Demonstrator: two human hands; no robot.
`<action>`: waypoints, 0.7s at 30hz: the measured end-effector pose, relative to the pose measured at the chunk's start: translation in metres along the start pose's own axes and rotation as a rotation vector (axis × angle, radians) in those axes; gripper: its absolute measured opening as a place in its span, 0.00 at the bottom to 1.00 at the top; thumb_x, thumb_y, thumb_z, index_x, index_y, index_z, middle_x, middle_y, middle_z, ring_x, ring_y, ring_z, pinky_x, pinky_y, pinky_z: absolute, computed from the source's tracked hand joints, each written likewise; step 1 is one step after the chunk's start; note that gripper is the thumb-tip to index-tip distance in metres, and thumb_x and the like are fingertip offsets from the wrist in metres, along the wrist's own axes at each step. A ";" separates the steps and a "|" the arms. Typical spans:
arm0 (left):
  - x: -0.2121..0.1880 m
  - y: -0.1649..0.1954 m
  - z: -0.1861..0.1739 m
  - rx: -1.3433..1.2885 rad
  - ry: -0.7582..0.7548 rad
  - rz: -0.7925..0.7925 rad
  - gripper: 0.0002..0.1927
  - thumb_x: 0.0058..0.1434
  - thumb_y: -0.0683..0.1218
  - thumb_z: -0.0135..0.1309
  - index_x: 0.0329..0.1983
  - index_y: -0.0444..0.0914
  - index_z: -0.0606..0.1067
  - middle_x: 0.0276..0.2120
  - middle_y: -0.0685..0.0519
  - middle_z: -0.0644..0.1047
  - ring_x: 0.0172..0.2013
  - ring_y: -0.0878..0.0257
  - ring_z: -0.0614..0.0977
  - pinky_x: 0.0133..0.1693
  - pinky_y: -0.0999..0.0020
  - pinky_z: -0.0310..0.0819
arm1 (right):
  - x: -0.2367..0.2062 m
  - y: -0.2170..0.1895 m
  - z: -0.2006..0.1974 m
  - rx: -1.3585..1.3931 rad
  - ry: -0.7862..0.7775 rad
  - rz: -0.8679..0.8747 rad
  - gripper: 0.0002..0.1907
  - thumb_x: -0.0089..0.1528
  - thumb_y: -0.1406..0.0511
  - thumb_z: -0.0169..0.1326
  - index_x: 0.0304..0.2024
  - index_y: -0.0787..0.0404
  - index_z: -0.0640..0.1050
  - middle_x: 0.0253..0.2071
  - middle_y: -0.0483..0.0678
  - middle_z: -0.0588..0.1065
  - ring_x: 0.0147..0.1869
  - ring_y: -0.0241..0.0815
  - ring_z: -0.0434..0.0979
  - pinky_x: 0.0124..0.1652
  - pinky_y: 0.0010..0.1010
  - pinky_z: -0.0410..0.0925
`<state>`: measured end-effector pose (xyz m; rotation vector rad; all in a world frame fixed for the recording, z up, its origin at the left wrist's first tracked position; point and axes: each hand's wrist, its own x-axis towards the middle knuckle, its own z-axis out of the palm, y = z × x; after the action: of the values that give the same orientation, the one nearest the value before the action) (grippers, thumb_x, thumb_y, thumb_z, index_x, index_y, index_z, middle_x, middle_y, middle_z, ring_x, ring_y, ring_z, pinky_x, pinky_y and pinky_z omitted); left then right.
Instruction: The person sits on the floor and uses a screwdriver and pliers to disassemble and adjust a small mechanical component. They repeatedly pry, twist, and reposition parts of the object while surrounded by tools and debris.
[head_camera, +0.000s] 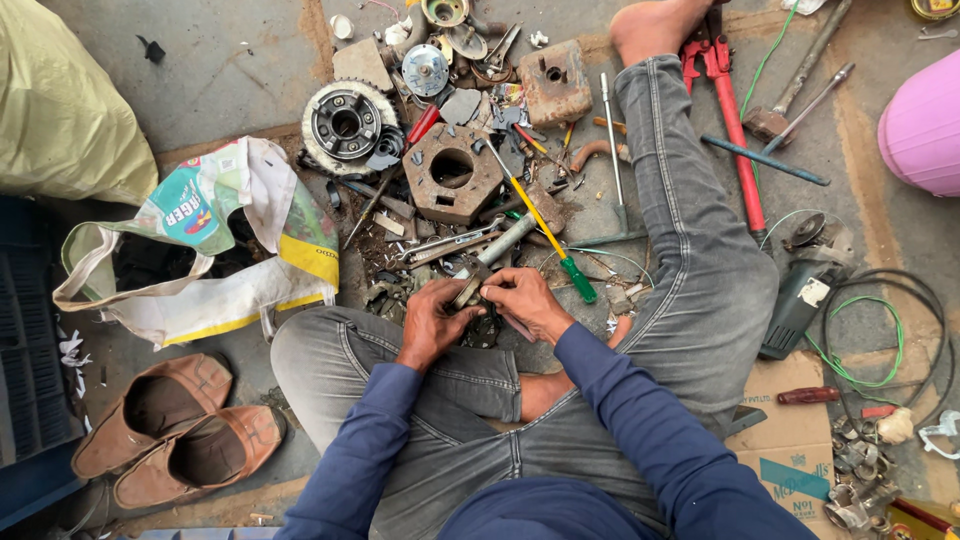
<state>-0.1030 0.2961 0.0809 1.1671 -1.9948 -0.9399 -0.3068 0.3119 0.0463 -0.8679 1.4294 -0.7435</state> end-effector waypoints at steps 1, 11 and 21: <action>0.000 0.000 0.000 0.005 -0.004 -0.012 0.23 0.48 0.50 0.72 0.45 0.36 0.82 0.40 0.47 0.83 0.40 0.48 0.82 0.43 0.58 0.77 | 0.000 0.001 0.000 0.016 0.002 0.013 0.09 0.60 0.66 0.62 0.38 0.68 0.83 0.27 0.44 0.78 0.27 0.31 0.75 0.28 0.24 0.69; -0.003 0.001 -0.001 -0.020 0.007 0.012 0.22 0.48 0.50 0.72 0.44 0.35 0.82 0.40 0.47 0.83 0.39 0.50 0.83 0.42 0.59 0.77 | -0.001 0.002 0.000 0.071 0.013 0.054 0.08 0.60 0.66 0.63 0.37 0.68 0.83 0.28 0.45 0.79 0.28 0.31 0.74 0.29 0.23 0.68; -0.002 0.003 -0.003 -0.024 -0.011 -0.043 0.24 0.46 0.50 0.73 0.44 0.35 0.82 0.39 0.45 0.83 0.40 0.48 0.83 0.43 0.58 0.78 | -0.004 -0.010 -0.001 -0.015 0.002 0.010 0.08 0.58 0.67 0.63 0.36 0.68 0.84 0.27 0.44 0.79 0.28 0.30 0.74 0.28 0.23 0.67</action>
<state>-0.1016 0.2978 0.0846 1.1982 -1.9695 -0.9911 -0.3069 0.3102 0.0565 -0.8712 1.4422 -0.7271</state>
